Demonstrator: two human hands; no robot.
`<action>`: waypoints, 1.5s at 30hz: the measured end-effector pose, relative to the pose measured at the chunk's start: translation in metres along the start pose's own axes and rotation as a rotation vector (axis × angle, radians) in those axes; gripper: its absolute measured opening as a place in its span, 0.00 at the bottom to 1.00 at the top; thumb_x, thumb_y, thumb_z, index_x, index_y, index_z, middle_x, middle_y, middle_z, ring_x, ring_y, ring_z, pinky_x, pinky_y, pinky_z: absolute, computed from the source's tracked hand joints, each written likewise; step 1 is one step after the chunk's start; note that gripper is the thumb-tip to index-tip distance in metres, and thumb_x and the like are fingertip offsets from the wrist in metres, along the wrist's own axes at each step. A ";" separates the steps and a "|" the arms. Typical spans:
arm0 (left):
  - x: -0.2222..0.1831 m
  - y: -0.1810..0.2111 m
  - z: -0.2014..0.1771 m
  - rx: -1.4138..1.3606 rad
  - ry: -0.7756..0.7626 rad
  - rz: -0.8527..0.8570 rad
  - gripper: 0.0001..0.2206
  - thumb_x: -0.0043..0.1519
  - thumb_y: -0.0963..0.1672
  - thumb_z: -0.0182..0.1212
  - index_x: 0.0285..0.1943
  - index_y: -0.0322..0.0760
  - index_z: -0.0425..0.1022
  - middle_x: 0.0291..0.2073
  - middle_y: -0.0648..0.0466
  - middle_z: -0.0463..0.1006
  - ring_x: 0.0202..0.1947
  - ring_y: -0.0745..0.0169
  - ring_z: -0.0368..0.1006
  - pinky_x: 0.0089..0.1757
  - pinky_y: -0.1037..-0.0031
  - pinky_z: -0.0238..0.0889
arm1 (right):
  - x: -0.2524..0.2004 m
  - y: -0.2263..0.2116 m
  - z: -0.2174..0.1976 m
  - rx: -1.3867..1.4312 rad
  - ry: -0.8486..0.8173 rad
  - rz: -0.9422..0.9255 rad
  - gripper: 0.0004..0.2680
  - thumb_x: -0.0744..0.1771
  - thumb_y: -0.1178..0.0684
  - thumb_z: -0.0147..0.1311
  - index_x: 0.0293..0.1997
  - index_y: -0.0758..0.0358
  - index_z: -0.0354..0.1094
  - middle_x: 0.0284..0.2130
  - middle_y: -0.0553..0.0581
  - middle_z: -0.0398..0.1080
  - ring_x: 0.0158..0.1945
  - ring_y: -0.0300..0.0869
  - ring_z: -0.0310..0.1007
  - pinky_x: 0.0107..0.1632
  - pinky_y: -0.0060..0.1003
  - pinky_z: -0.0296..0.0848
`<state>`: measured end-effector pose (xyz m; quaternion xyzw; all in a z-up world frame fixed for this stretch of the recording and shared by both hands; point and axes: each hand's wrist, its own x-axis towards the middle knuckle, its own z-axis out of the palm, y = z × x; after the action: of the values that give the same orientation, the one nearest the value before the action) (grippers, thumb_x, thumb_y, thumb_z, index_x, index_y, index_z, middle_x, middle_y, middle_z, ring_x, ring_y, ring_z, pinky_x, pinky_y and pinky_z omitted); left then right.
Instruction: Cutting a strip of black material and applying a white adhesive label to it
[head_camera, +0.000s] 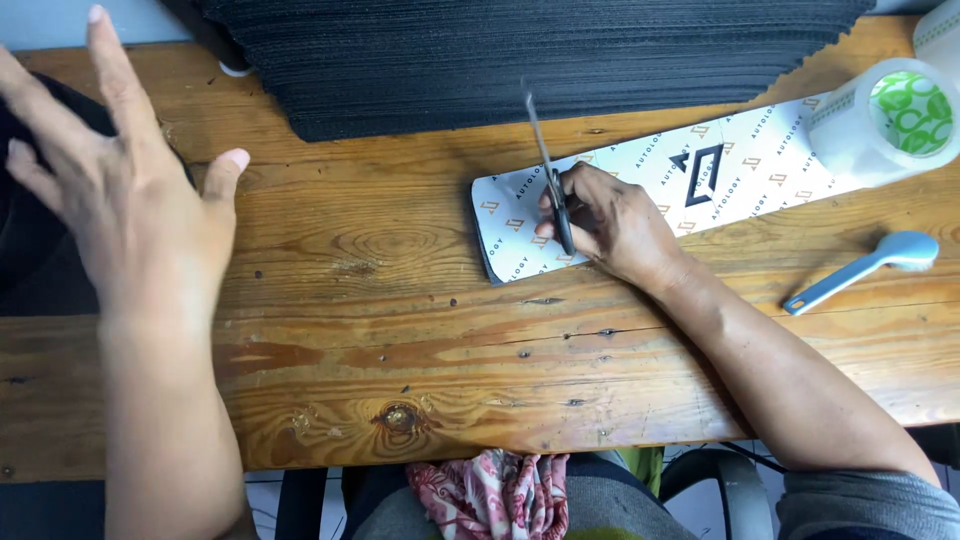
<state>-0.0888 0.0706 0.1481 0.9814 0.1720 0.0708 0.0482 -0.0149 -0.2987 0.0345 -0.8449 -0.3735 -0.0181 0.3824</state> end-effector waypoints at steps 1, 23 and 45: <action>-0.013 0.013 -0.010 -0.119 0.133 0.151 0.44 0.73 0.45 0.77 0.89 0.34 0.43 0.70 0.29 0.31 0.81 0.12 0.47 0.72 0.29 0.46 | 0.001 -0.003 -0.001 0.046 -0.004 0.037 0.10 0.67 0.47 0.63 0.44 0.59 0.68 0.39 0.52 0.74 0.39 0.40 0.77 0.44 0.33 0.72; -0.013 0.107 0.152 -1.256 -0.630 0.053 0.21 0.61 0.45 0.70 0.54 0.18 0.74 0.33 0.39 0.81 0.29 0.60 0.82 0.32 0.78 0.80 | 0.005 -0.008 0.003 0.226 0.081 0.212 0.10 0.68 0.51 0.64 0.44 0.66 0.66 0.34 0.64 0.69 0.39 0.55 0.80 0.36 0.42 0.82; -0.006 0.018 0.131 -1.231 -0.497 0.173 0.07 0.59 0.40 0.72 0.34 0.32 0.77 0.21 0.50 0.78 0.21 0.69 0.76 0.29 0.81 0.73 | 0.001 -0.002 -0.036 -0.260 -0.042 0.423 0.18 0.65 0.55 0.67 0.57 0.55 0.63 0.35 0.59 0.75 0.38 0.55 0.79 0.44 0.49 0.77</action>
<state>-0.0677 0.0423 0.0201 0.7723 0.0047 -0.0688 0.6316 -0.0059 -0.3208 0.0617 -0.9466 -0.1906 0.0321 0.2581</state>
